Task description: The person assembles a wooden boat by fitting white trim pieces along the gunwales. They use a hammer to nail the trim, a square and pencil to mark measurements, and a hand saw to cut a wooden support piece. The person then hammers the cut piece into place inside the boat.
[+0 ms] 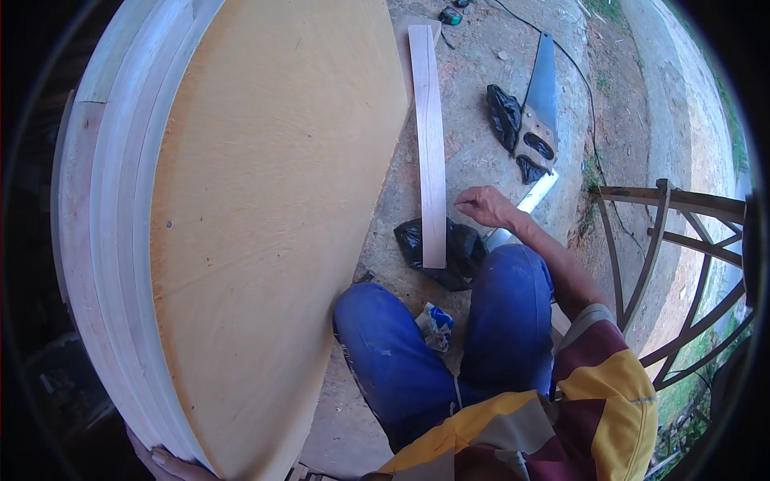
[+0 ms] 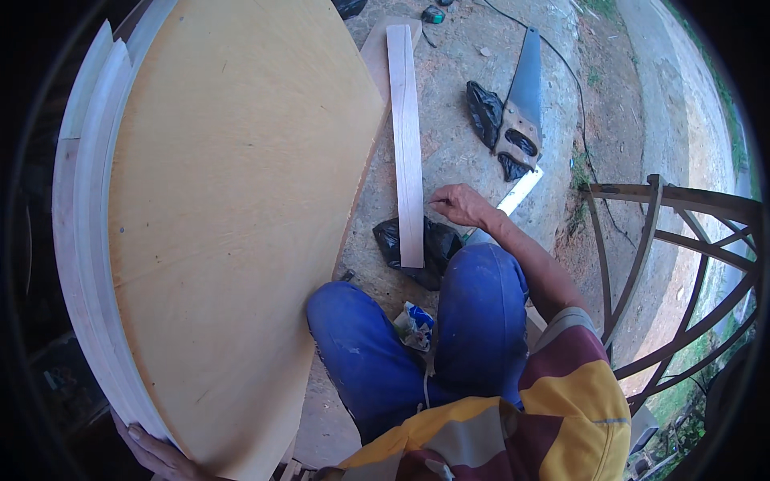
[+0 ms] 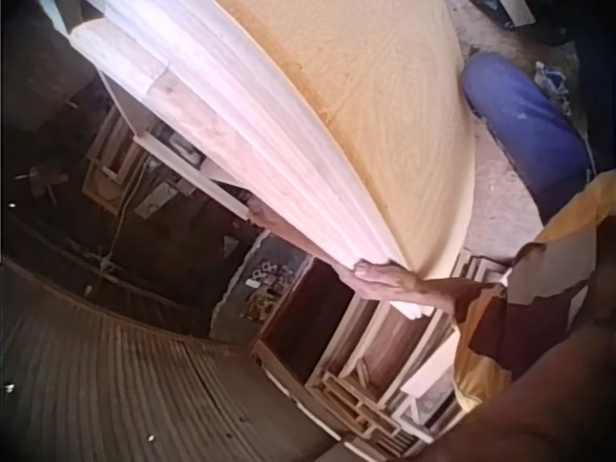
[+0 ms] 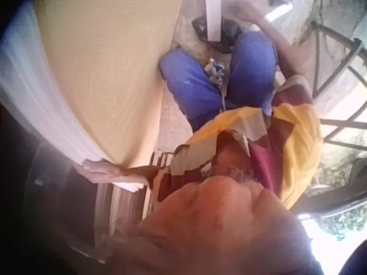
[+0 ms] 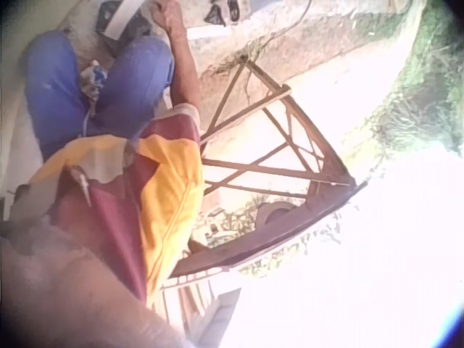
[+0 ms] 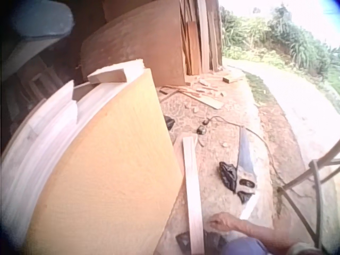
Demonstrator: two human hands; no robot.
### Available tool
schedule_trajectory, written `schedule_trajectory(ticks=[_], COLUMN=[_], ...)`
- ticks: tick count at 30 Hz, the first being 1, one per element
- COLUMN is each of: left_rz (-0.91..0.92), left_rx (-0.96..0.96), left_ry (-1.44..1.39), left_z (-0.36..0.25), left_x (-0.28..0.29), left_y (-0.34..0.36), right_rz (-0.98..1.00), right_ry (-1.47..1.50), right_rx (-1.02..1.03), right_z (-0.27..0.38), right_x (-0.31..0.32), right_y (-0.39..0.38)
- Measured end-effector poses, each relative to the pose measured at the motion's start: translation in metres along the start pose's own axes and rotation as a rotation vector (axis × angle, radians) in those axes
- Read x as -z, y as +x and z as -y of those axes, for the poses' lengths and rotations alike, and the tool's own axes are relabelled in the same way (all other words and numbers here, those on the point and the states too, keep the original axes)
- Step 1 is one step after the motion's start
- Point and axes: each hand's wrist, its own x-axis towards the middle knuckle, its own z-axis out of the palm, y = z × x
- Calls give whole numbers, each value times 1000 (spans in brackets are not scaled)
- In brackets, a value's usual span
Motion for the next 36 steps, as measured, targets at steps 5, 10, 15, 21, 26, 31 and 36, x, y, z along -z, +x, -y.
schedule_trajectory(ticks=[5,10,15,21,26,31,36], left_rz=[116,64,69,100,78,75,74], left_rx=[128,83,81,43,69,-27,0], left_ry=[-141,-116,-67,-78,-40,-11,-56], left_z=[-7,-3,5,-2,1,-3,8], left_x=[3,-2,2,0,5,3,-4], left_y=[2,3,-2,3,-7,7,-4], right_rz=[652,93,-385,-889,-604,-567,-336], right_ry=[-58,372,925,35,645,1051,1484], right_rx=[-537,-760,-538,-411,-1047,-982,-914], right_z=[62,41,39,-15,26,-18,71], right_x=[21,-42,-37,24,-74,-208,-176], right_y=[68,89,100,93,-5,-63,-27])
